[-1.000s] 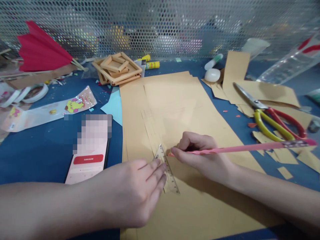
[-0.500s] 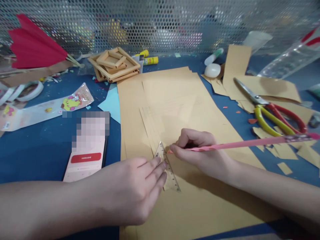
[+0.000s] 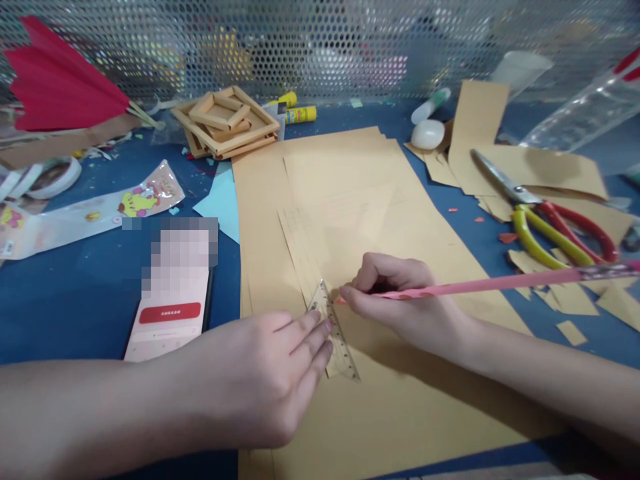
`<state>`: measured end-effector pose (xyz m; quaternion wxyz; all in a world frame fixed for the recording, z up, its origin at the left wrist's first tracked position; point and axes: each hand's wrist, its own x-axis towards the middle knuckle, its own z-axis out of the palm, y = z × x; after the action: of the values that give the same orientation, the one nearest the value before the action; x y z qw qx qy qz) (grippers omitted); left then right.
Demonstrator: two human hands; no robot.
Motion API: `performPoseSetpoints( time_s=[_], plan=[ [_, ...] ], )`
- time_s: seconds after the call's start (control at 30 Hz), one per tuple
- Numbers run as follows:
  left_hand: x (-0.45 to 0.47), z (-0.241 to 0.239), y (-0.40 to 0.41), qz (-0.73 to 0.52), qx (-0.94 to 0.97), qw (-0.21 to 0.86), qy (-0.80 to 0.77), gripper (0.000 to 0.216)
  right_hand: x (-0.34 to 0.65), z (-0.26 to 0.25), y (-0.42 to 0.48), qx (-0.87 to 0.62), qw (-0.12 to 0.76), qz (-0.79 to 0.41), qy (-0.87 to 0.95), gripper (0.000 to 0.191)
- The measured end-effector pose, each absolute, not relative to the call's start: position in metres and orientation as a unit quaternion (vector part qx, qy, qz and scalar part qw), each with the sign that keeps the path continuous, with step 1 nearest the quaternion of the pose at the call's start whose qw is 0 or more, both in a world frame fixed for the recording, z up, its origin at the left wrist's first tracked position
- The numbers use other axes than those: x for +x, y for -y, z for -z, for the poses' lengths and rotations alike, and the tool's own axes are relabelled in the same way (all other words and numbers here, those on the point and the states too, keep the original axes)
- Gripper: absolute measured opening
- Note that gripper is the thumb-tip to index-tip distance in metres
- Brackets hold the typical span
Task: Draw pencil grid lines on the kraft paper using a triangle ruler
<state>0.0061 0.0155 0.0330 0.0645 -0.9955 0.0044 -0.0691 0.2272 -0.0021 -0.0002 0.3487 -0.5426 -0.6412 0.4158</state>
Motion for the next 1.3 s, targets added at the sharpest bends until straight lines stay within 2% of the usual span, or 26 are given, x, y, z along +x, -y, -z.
performPoseSetpoints(
  time_s=[0.4,0.6,0.97,1.3],
  plan=[
    [0.008,-0.033,-0.015,0.070,-0.996,0.057,-0.012,0.034,0.227,0.000,0.002,-0.538,0.354,-0.409,0.646,0.029],
    [0.009,-0.034,-0.017,0.065,-0.996,0.052,-0.017,0.035,0.231,0.003,0.001,-0.482,0.356,-0.448,0.663,0.030],
    [0.009,-0.033,-0.017,0.065,-0.997,0.039,-0.016,0.035,0.242,-0.002,0.000,-0.381,0.232,-0.593,0.671,0.030],
    [0.008,-0.033,-0.017,0.059,-0.996,0.069,-0.018,0.034,0.241,-0.004,-0.001,-0.389,0.227,-0.660,0.601,0.030]
  ],
)
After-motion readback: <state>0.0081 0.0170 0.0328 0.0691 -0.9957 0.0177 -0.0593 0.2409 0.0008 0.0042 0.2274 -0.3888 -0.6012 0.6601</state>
